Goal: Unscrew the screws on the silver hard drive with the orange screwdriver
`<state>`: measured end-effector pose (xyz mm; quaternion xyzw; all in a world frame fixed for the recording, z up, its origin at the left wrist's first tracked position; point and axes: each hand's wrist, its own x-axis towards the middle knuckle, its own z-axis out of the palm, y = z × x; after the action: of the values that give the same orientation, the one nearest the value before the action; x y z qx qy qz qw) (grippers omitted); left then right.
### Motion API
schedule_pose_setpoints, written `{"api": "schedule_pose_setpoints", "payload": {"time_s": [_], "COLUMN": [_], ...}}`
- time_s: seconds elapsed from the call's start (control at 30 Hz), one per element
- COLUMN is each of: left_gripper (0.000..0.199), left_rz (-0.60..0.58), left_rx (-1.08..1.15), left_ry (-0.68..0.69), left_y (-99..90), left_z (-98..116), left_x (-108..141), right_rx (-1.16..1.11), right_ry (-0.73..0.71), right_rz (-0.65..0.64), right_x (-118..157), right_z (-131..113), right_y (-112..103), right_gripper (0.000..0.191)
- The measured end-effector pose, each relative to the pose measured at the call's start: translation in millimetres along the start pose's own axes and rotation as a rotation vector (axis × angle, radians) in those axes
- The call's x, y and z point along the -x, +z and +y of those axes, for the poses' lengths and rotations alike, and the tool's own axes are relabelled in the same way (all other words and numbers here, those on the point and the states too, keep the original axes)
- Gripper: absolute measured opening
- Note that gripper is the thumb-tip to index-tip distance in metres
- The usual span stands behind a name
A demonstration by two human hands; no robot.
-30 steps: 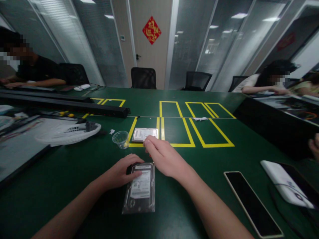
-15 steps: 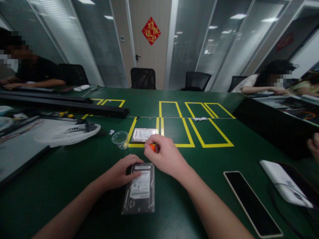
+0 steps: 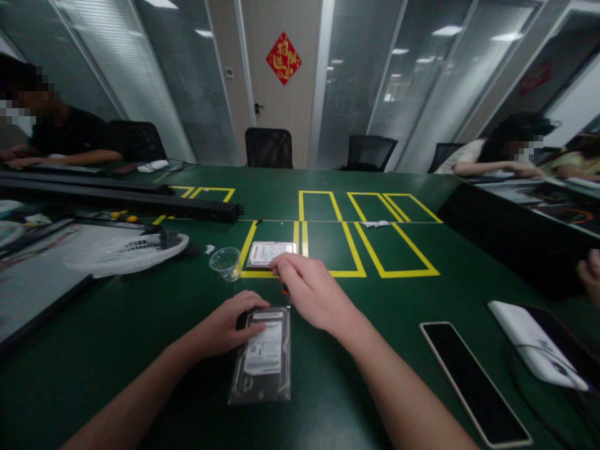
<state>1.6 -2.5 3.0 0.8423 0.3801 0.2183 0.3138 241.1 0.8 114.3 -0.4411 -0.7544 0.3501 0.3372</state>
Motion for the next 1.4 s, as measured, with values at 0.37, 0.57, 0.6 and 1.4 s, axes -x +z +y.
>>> {"api": "schedule_pose_setpoints", "payload": {"time_s": [0.37,0.57,0.6,1.4], "left_gripper": [0.028,0.028,0.028,0.028], "left_rz": [-0.026,-0.017,-0.014,-0.028], "left_rx": [0.011,0.009,0.008,0.012], "left_ry": [-0.023,-0.023,-0.022,-0.034], "left_y": [-1.8,-1.2,-1.1,-1.0], "left_z": [1.9,-0.1,-0.3,-0.2], "left_x": [0.8,0.7,0.8,1.3], "right_rx": [0.087,0.062,0.064,0.056], "right_ry": [-0.022,-0.032,-0.036,-0.022], "right_rz": [0.072,0.088,0.079,0.086], "right_x": [0.2,0.0,-0.2,1.9], "right_z": [4.5,5.9,5.6,4.6], "right_y": [-0.9,-0.8,-1.1,-0.4], "right_gripper": [0.015,0.013,0.014,0.005]}}
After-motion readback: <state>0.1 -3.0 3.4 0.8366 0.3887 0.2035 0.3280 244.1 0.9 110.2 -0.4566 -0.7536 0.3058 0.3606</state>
